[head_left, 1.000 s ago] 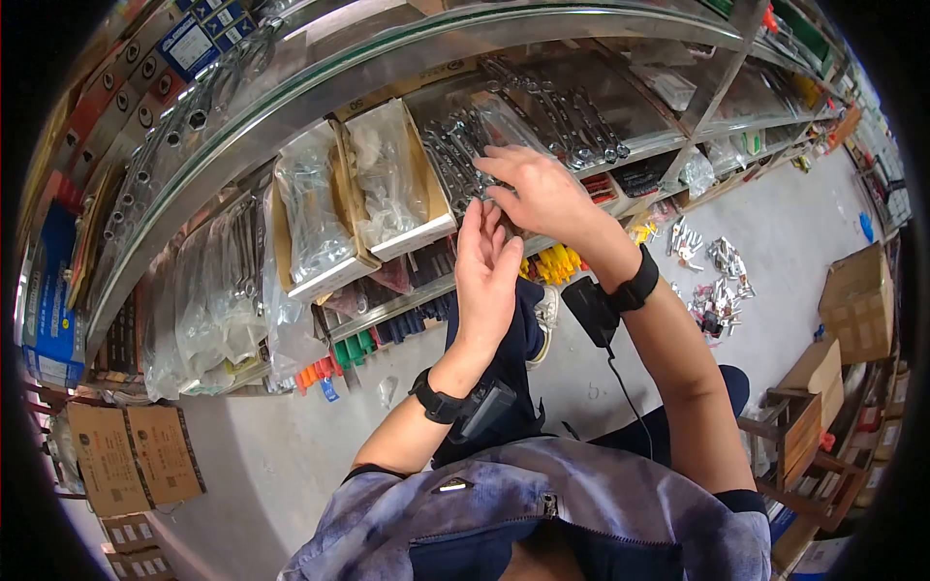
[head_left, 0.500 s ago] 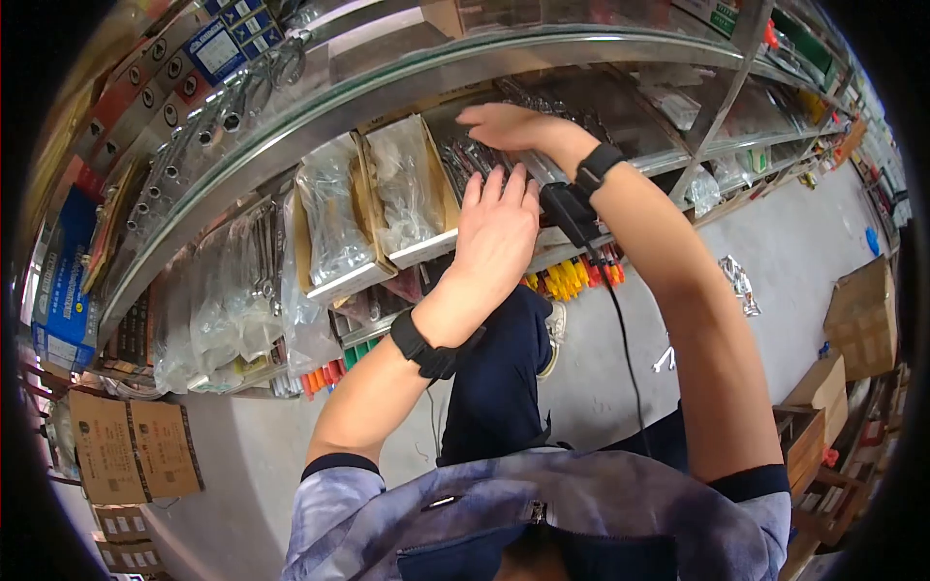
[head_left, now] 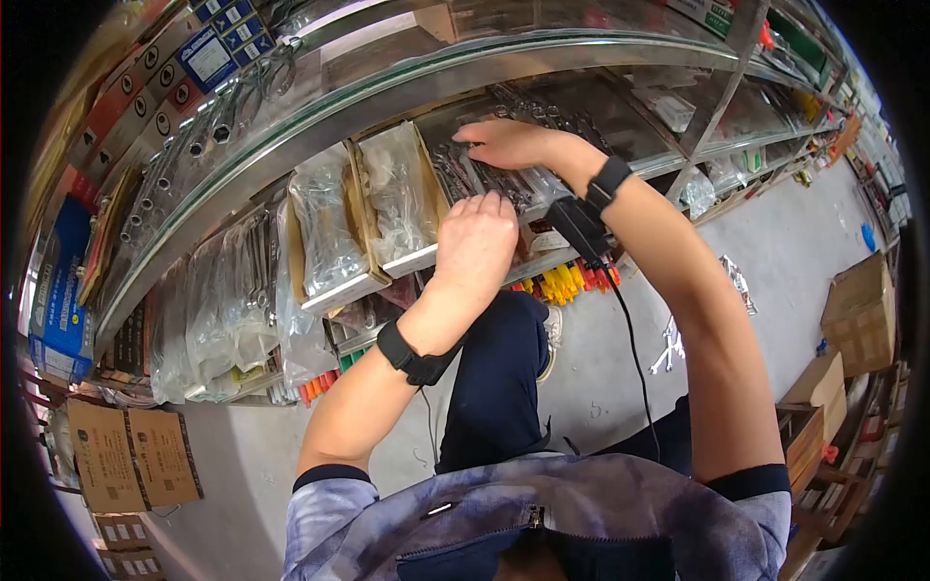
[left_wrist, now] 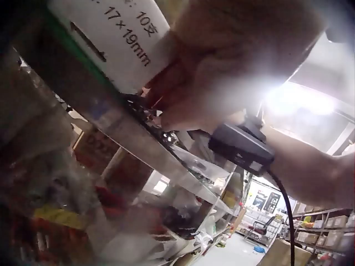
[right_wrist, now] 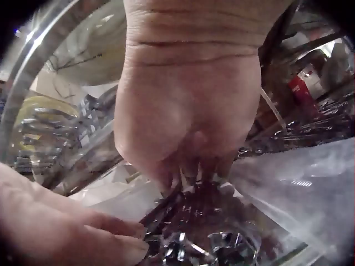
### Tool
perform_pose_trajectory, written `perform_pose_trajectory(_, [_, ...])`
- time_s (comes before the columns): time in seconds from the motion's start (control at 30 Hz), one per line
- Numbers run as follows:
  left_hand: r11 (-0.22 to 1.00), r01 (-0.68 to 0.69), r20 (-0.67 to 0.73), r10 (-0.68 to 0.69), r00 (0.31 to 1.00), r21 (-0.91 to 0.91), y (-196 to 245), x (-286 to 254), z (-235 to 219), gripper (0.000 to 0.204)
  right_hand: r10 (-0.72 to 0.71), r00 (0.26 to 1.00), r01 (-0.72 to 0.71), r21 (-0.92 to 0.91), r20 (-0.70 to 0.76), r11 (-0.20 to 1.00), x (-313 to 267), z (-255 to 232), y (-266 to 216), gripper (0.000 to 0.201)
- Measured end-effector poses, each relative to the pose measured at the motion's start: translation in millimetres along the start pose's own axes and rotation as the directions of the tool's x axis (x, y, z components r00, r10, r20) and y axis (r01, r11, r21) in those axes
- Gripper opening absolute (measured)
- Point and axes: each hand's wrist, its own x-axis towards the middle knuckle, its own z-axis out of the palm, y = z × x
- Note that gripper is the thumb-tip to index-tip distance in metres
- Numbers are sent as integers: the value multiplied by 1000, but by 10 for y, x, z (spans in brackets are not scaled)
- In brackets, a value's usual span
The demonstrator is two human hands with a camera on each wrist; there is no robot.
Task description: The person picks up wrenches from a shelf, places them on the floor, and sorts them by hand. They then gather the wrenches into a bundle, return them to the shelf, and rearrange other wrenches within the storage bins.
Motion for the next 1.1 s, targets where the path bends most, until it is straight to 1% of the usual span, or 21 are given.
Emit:
perform_pose_trajectory(0.03, [1000,0,3,0,1000,-3,-12,-7,9,25,3,1000,-3,2,3,1000,-51,14,26,39])
perform_pose_trajectory(0.1, [1000,-2,-74,3,997,1,-31,-10,38,27,-194,968,185,-69,-158,980,-252,3,-43,34])
perform_pose_trajectory(0.13, [1000,18,-51,-19,999,-5,-32,8,21,30,-189,970,181,-63,-154,981,-352,8,-64,34])
perform_pose_trajectory(0.2, [998,49,-25,-50,998,-32,-50,12,-70,32,-216,932,228,5,-291,974,-558,14,-87,30])
perform_pose_trajectory(0.23, [995,82,-5,-83,997,-52,-77,8,-90,34,-212,934,223,5,-288,975,-671,8,-109,30])
perform_pose_trajectory(0.27, [999,14,-136,-19,991,-31,-136,-36,-80,36,-205,919,204,-41,-336,978,-789,-9,-163,27])
perform_pose_trajectory(0.33, [1000,17,-102,-17,995,0,-182,-117,-176,34,-213,891,160,-160,-402,974,-943,25,-167,20])
perform_pose_trajectory(0.37, [1000,27,-72,-26,997,15,-183,-144,-203,32,-203,892,153,-153,-404,976,-1004,67,-164,20])
perform_pose_trajectory(0.43, [999,2,-104,3,995,50,-181,-151,-148,31,-245,881,84,-374,-405,923,-1101,160,-171,16])
perform_pose_trajectory(0.5, [996,-13,-140,25,990,88,-176,-143,-85,29,-231,878,84,-340,-418,936,-1131,277,-173,15])
perform_pose_trajectory(0.57, [989,-32,-88,44,995,142,-156,-107,-37,25,-210,847,44,-329,-488,943,-1135,340,-185,18])
perform_pose_trajectory(0.63, [990,-22,-46,28,999,138,-142,-58,-49,24,-200,845,54,-292,-496,955,-1157,346,-211,22])
perform_pose_trajectory(0.7, [991,-14,-5,15,1000,135,-128,-31,-53,23,-92,917,-2,-234,-388,972,-1191,293,-282,31])
perform_pose_trajectory(0.8, [990,24,22,-27,999,137,-125,-12,-34,22,-86,900,-6,-208,-428,978,-1193,325,-270,33])
perform_pose_trajectory(0.83, [993,44,-27,-42,999,113,-125,-16,-12,20,-87,900,-5,-209,-428,978,-1180,347,-253,33])
perform_pose_trajectory(0.87, [994,63,-73,-57,996,87,-125,-20,1,19,-127,866,20,-221,-484,975,-1166,369,-245,32])
perform_pose_trajectory(0.9, [994,64,-73,-57,996,88,-116,-14,-4,19,-167,827,44,-234,-537,971,-1155,383,-242,31])
perform_pose_trajectory(0.97, [997,57,-137,-50,989,51,-88,-6,-26,18,-159,831,46,-219,-533,975,-1144,376,-265,30])
perform_pose_trajectory(1.0, [997,59,-136,-51,989,52,-90,-11,-33,18,-152,834,48,-204,-530,978,-1138,371,-277,30])
perform_pose_trajectory(1.07, [992,60,-29,-57,998,108,-106,-12,-44,20,-168,830,61,-211,-532,975,-1110,383,-255,30])
perform_pose_trajectory(1.1, [992,57,-27,-55,998,109,-125,-16,-36,20,-181,825,72,-219,-535,973,-1095,383,-244,30])
